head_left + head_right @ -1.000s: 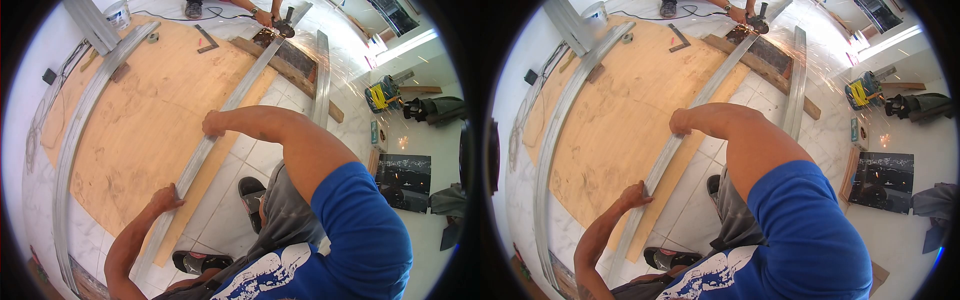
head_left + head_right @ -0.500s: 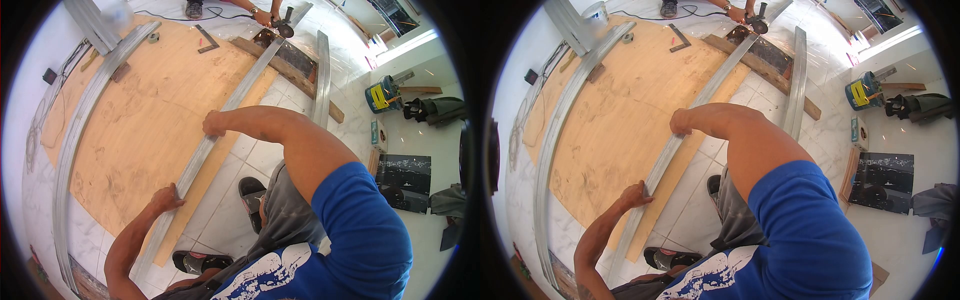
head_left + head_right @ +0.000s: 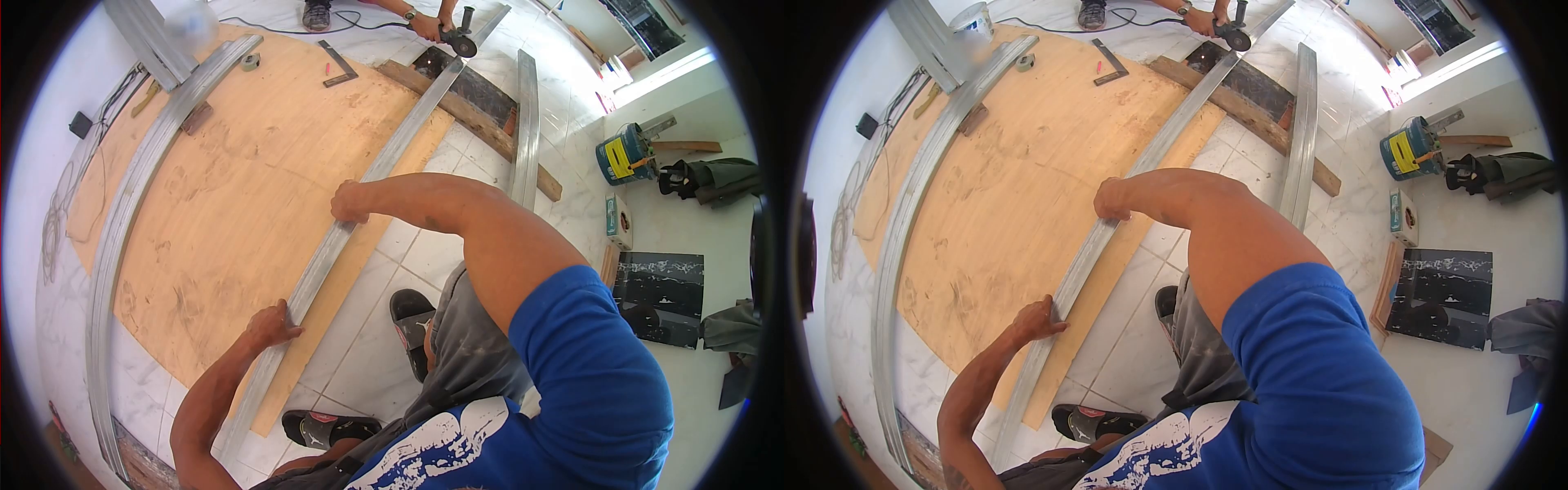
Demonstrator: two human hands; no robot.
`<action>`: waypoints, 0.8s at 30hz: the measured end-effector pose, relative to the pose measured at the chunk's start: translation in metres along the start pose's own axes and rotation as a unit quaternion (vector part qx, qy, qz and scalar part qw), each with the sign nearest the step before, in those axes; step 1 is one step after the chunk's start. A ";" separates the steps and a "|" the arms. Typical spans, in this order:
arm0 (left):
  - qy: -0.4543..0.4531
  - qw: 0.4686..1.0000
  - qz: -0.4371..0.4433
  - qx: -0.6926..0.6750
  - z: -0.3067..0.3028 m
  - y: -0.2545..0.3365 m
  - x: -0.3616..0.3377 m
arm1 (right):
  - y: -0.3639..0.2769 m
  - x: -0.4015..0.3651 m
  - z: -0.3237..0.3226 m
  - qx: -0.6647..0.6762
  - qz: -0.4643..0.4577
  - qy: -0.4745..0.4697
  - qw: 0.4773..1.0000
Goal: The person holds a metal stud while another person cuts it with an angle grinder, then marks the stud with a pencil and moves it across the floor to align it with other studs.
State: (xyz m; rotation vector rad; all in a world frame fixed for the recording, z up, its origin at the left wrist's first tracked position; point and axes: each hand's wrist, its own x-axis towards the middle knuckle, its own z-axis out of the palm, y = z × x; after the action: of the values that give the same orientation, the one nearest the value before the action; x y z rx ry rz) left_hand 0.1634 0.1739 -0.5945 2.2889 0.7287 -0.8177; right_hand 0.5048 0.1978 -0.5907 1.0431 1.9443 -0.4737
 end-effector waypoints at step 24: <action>0.023 1.000 0.005 0.016 -0.005 0.012 -0.012 | -0.001 -0.014 -0.004 -0.042 -0.028 -0.004 0.999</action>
State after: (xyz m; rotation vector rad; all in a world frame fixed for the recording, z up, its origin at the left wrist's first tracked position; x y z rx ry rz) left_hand 0.1659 0.1658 -0.5787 2.3455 0.7284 -0.7795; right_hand 0.5056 0.1926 -0.5767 0.9339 1.9727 -0.4232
